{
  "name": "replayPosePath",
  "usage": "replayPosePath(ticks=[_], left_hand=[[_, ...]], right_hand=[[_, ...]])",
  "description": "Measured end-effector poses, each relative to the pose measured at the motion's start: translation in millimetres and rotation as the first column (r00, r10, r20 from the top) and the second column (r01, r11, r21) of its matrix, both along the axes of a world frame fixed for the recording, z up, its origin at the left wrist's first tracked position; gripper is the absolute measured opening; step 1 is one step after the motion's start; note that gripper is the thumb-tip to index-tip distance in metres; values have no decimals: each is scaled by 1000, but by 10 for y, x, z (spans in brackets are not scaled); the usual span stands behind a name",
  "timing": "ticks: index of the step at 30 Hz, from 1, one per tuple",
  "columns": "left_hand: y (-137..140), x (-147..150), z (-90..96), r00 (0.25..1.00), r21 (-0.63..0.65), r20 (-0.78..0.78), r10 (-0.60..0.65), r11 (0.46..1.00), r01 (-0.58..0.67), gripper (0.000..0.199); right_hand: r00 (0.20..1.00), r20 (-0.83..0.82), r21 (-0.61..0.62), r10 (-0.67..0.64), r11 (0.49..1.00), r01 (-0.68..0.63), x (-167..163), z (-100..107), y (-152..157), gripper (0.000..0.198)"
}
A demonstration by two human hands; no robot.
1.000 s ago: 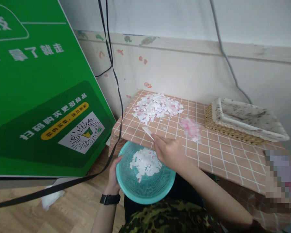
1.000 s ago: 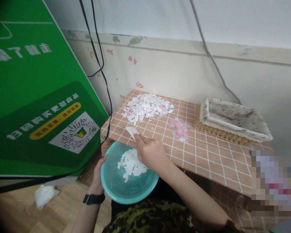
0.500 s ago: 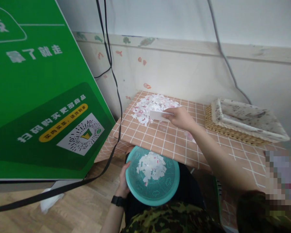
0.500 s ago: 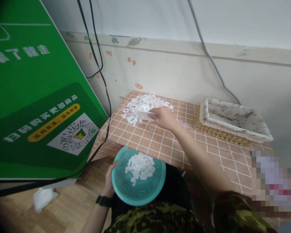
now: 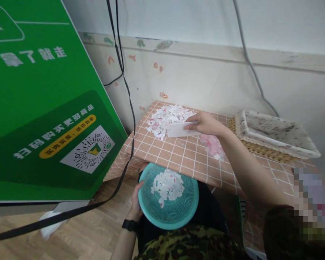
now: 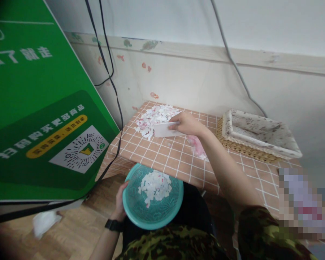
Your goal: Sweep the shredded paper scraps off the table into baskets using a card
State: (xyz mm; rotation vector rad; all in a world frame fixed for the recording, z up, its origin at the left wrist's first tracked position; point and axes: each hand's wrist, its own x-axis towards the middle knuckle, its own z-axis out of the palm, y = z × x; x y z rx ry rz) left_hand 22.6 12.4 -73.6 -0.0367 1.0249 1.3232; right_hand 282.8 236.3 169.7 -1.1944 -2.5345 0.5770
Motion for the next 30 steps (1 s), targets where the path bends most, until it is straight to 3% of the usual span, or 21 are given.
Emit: replayPosePath(ticks=[5, 13, 19, 22, 24, 26, 30], left_hand=[[8, 9, 29, 1000, 2, 14, 8, 1000, -8, 18], [-4, 5, 14, 1000, 4, 8, 21, 1000, -21, 18], [5, 1, 9, 1000, -5, 11, 24, 1000, -24, 17], [15, 3, 24, 1000, 12, 20, 16, 1000, -17, 17], [21, 5, 33, 1000, 8, 25, 2, 1000, -2, 18], [25, 8, 36, 1000, -9, 24, -7, 1000, 7, 19], [18, 4, 19, 1000, -29, 1, 8, 1000, -8, 20]], right_hand=[[999, 30, 50, -23, 999, 22, 44, -19, 56, 23], [998, -25, -85, 59, 995, -61, 54, -108, 40, 23], [999, -41, -93, 15, 995, -19, 148, -69, -54, 24], [997, -6, 38, -71, 997, 71, 87, -39, -316, 23], [984, -21, 207, -175, 963, 175, -70, -101, -601, 25], [966, -7, 295, -259, 922, 250, -311, -238, -918, 31], [985, 126, 316, -120, 946, 75, -797, -529, -1367, 41]])
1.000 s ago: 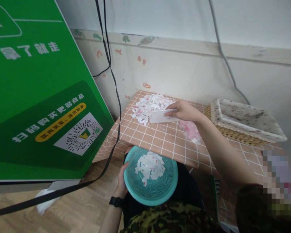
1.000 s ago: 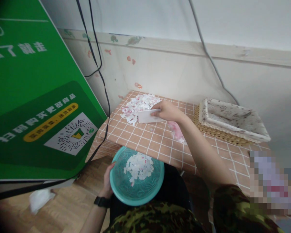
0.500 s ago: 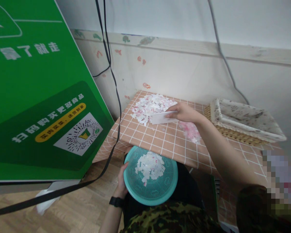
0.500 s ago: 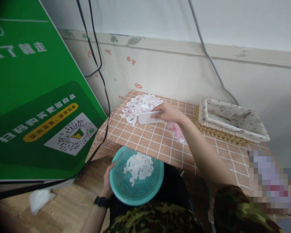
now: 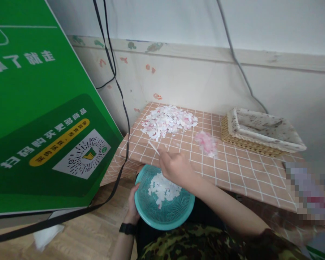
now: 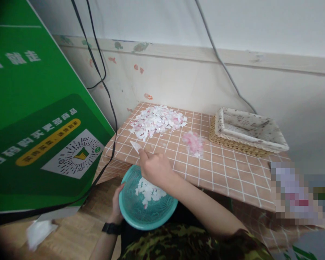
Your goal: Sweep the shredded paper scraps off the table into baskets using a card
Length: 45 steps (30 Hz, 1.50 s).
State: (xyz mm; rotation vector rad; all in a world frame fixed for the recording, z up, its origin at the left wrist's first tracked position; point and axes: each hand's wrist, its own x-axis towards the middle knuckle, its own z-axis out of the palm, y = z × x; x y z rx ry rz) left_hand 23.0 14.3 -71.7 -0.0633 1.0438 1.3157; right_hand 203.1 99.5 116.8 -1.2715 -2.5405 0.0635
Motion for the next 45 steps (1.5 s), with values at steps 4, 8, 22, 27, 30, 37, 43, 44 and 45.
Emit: replayPosePath(ticks=[4, 8, 22, 27, 30, 37, 43, 44, 45], left_hand=[[-26, -24, -32, 1000, 37, -4, -16, 999, 16, 19], [-34, -34, -37, 1000, 41, -26, 10, 999, -9, 16], [-15, -8, 59, 999, -34, -27, 20, 999, -21, 12], [-15, 0, 73, 1000, -24, 21, 8, 1000, -8, 14], [-19, 1, 69, 1000, -15, 12, 6, 1000, -6, 15], [-19, 1, 73, 1000, -4, 9, 15, 1000, -14, 16], [-24, -19, 2, 1000, 14, -1, 15, 1000, -15, 16], [-26, -24, -11, 1000, 16, -1, 13, 1000, -13, 16], [-27, -28, -21, 1000, 14, 0, 11, 1000, -11, 17]], right_hand=[[989, 134, -7, -65, 998, 66, -133, -46, -75, 43], [968, 210, 8, -136, 990, 138, 43, 0, 14, 44], [865, 15, 209, -502, 847, 489, 917, -42, 266, 26], [894, -173, 134, -414, 889, 438, 962, -10, 325, 28], [910, -168, 93, -380, 913, 398, 878, -5, 386, 30], [929, -10, 51, -371, 927, 371, 831, 92, 642, 31], [969, 28, -10, -245, 969, 245, 961, 336, 749, 23], [973, 13, -26, -229, 973, 229, 979, 366, 761, 22], [976, -4, -38, -218, 975, 218, 993, 387, 771, 22]])
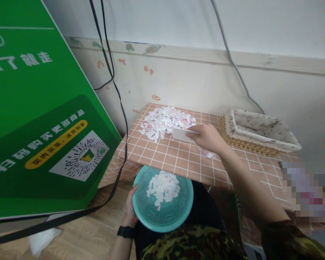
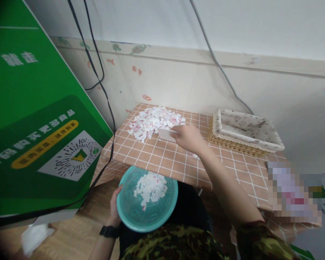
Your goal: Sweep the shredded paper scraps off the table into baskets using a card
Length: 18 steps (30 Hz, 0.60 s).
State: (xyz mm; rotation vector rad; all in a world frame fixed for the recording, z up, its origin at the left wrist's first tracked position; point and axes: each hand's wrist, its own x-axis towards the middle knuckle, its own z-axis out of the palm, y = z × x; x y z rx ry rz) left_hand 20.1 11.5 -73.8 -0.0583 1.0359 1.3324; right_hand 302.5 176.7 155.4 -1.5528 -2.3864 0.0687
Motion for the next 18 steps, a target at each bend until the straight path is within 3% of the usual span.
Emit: replayPosePath(ticks=[10, 18], left_hand=[[9, 22, 81, 1000, -14, 28, 9, 1000, -8, 14], [11, 27, 124, 999, -21, 43, -14, 1000, 15, 16]], right_hand=[[982, -164, -71, 90, 992, -103, 94, 3, 7, 23], [991, -124, -74, 55, 995, -64, 82, 6, -16, 22]])
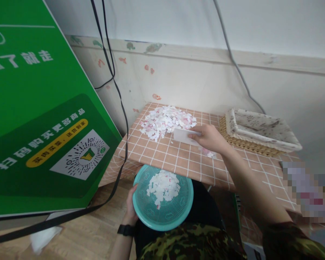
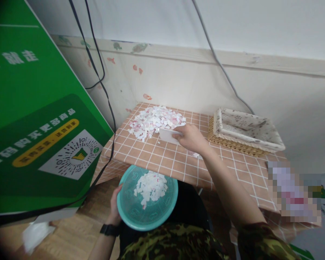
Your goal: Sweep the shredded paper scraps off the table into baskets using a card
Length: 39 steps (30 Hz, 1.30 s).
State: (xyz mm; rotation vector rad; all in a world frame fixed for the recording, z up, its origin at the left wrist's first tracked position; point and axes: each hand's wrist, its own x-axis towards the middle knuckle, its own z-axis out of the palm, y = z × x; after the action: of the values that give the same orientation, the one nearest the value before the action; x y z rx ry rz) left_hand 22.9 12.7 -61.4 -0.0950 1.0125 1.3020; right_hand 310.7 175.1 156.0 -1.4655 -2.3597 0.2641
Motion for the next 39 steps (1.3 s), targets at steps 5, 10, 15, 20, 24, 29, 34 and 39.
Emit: replayPosePath(ticks=[5, 10, 15, 20, 24, 29, 34, 39], left_hand=[[3, -9, -33, 1000, -4, -5, 7, 1000, -7, 16], [-1, -25, -77, 1000, 2, -9, 7, 1000, -7, 15], [-9, -27, -73, 1000, -5, 3, 8, 1000, -8, 15], [-10, -22, -45, 1000, 26, 7, 5, 1000, -5, 16], [-5, -26, -58, 1000, 32, 10, 5, 999, -6, 16], [-6, -24, -62, 1000, 3, 5, 11, 1000, -11, 14], [-21, -15, 128, 999, -9, 32, -14, 1000, 14, 16], [-8, -29, 425, 1000, -9, 4, -22, 1000, 22, 15]], right_hand=[[999, -30, -5, 35, 999, -35, -23, -20, -53, 22], [998, 30, 53, -60, 997, 58, -10, -24, -78, 20], [994, -57, 46, -96, 994, 98, -17, -78, -84, 21], [996, -81, -11, -38, 999, 37, -18, -136, -69, 21], [996, -87, -18, -10, 1000, 8, 39, -124, -60, 20], [987, -129, 6, -98, 995, 99, 24, -183, -83, 21], [993, -119, -55, 9, 998, -15, -7, -219, -175, 22], [990, -136, 34, 27, 999, -23, -47, -278, -300, 25]])
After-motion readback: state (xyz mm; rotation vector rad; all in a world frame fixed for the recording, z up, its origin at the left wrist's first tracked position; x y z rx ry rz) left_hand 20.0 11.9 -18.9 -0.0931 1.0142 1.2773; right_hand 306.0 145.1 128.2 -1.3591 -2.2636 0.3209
